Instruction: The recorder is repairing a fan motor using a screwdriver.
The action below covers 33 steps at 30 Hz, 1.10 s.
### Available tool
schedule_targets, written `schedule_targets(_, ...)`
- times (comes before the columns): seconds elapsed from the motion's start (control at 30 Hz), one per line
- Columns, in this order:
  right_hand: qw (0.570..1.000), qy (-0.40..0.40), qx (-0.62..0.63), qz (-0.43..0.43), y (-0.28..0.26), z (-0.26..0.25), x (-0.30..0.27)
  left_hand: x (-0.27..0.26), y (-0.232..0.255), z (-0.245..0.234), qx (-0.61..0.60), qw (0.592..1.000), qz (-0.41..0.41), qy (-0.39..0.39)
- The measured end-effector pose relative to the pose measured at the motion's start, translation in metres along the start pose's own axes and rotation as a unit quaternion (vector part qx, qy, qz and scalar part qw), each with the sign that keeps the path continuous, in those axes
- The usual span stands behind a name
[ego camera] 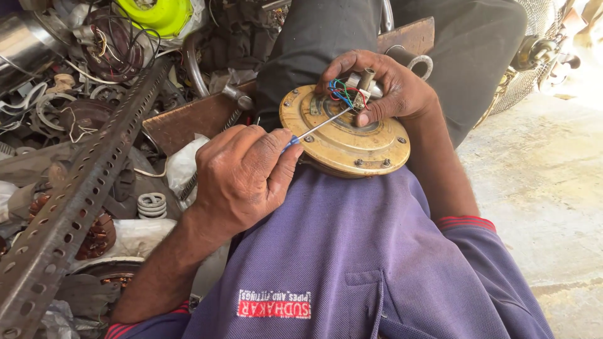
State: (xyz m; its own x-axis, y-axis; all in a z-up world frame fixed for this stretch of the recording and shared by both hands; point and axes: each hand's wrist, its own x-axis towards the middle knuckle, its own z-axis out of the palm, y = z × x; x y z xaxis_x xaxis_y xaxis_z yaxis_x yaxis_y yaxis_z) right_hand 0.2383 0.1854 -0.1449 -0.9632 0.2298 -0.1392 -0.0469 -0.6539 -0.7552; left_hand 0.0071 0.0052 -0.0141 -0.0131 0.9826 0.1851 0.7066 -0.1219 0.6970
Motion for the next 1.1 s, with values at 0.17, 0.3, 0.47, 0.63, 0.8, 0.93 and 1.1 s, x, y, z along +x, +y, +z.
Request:
schedule_targets(0.17, 1.0, -0.004, -0.004, -0.003, -0.003, 0.003, 0.0, 0.007, 0.016, -0.006, 0.031, 0.999, 0.005, -0.04)
schedule_targets(0.3, 1.0, -0.014, -0.006, -0.012, 0.0, 0.0, 0.001, 0.022, 0.025, -0.021, 0.102, 0.983, 0.128, -0.088)
schedule_targets(0.47, 1.0, -0.013, 0.001, -0.007, -0.001, 0.0, 0.0, 0.037, 0.023, -0.023, 0.101, 0.974, 0.198, -0.055)
schedule_targets(0.63, 1.0, -0.014, -0.025, -0.007, -0.002, 0.002, -0.001, 0.035, 0.034, -0.018, 0.09, 0.988, 0.109, -0.061)
schedule_targets(0.8, 0.997, -0.014, -0.078, 0.002, -0.003, 0.001, 0.001, 0.035, 0.024, -0.016, 0.188, 0.95, 0.226, -0.109)
schedule_targets(0.93, 0.993, -0.015, -0.113, -0.003, -0.015, 0.003, 0.002, 0.039, 0.012, -0.02, 0.175, 0.937, 0.286, -0.094)
schedule_targets(1.1, 0.965, 0.094, -0.244, 0.02, -0.028, 0.012, -0.013, 0.047, -0.002, -0.035, 0.005, 0.988, 0.156, 0.008)
